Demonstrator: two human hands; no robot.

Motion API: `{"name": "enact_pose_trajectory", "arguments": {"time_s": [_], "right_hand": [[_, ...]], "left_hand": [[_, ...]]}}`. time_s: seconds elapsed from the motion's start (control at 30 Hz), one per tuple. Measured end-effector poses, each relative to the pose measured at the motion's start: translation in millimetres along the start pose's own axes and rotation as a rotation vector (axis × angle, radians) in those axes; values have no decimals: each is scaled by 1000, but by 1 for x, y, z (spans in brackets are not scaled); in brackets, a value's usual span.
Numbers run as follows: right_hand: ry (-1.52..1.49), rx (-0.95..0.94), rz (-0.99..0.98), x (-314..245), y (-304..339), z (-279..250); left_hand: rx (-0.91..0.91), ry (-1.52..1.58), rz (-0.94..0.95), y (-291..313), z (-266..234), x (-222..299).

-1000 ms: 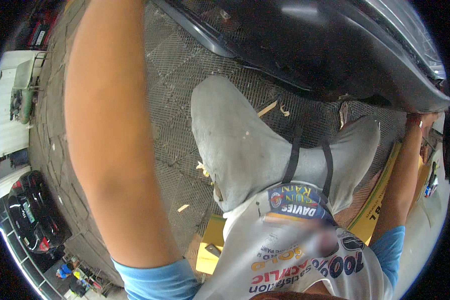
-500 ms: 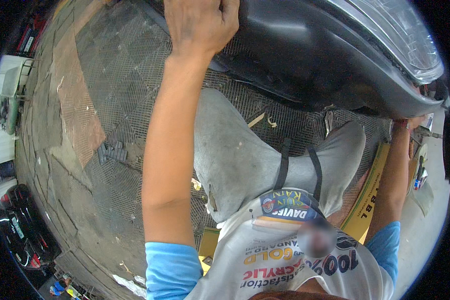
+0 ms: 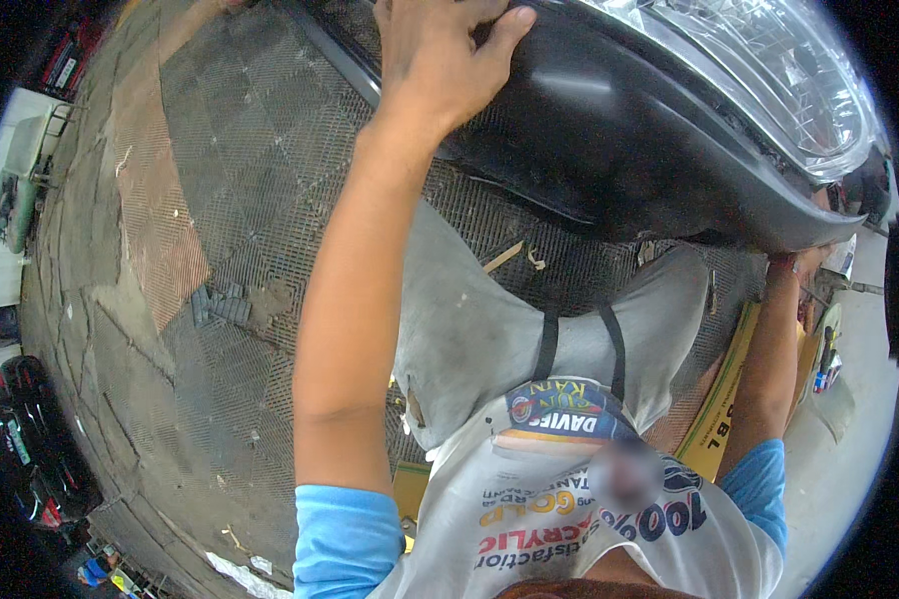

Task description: The person aligns and fits a black car bumper onto the front of a white vehicle, adjusting its position with both hands. They work alongside another person to secure the bumper in place.

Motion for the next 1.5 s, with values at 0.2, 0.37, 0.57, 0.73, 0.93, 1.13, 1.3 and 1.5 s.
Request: {"name": "enact_pose_trajectory", "arguments": {"time_s": [0.2, 0.37, 0.57, 0.73, 0.93, 1.13, 1.3, 1.5], "right_hand": [[-47, -1, 4, 0, 3, 3], [-128, -13, 44, -7, 21, 4], [-155, -21, -1, 20, -5, -10], [-408, 2, 218, -4, 24, 2], [144, 87, -127, 25, -23, -49], [161, 63, -8, 14, -5, -35], [297, 12, -51, 31, -34, -46], [-220, -73, 130, -41, 36, -21]], "left_hand": [[-5, -179, 64, 1, 15, 35], [78, -387, 31, 5, 25, 61], [-194, -121, -122, -19, 32, 57], [92, 26, 216, 22, 43, 21], [480, 1252, -726, 59, 51, -26], [539, 1407, -658, 52, 49, -13], [494, 1413, -601, 48, 54, -10], [565, 1325, -686, 60, 57, -16]]}}
Point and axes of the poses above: each hand's wrist, its own y-axis away from the middle knuckle, its own z-axis out of the palm, x = y × z, the point moved 3 cm from there along -y, towards the middle knuckle, and after that the axes turned 14 degrees about y, right-handed, at the moved point
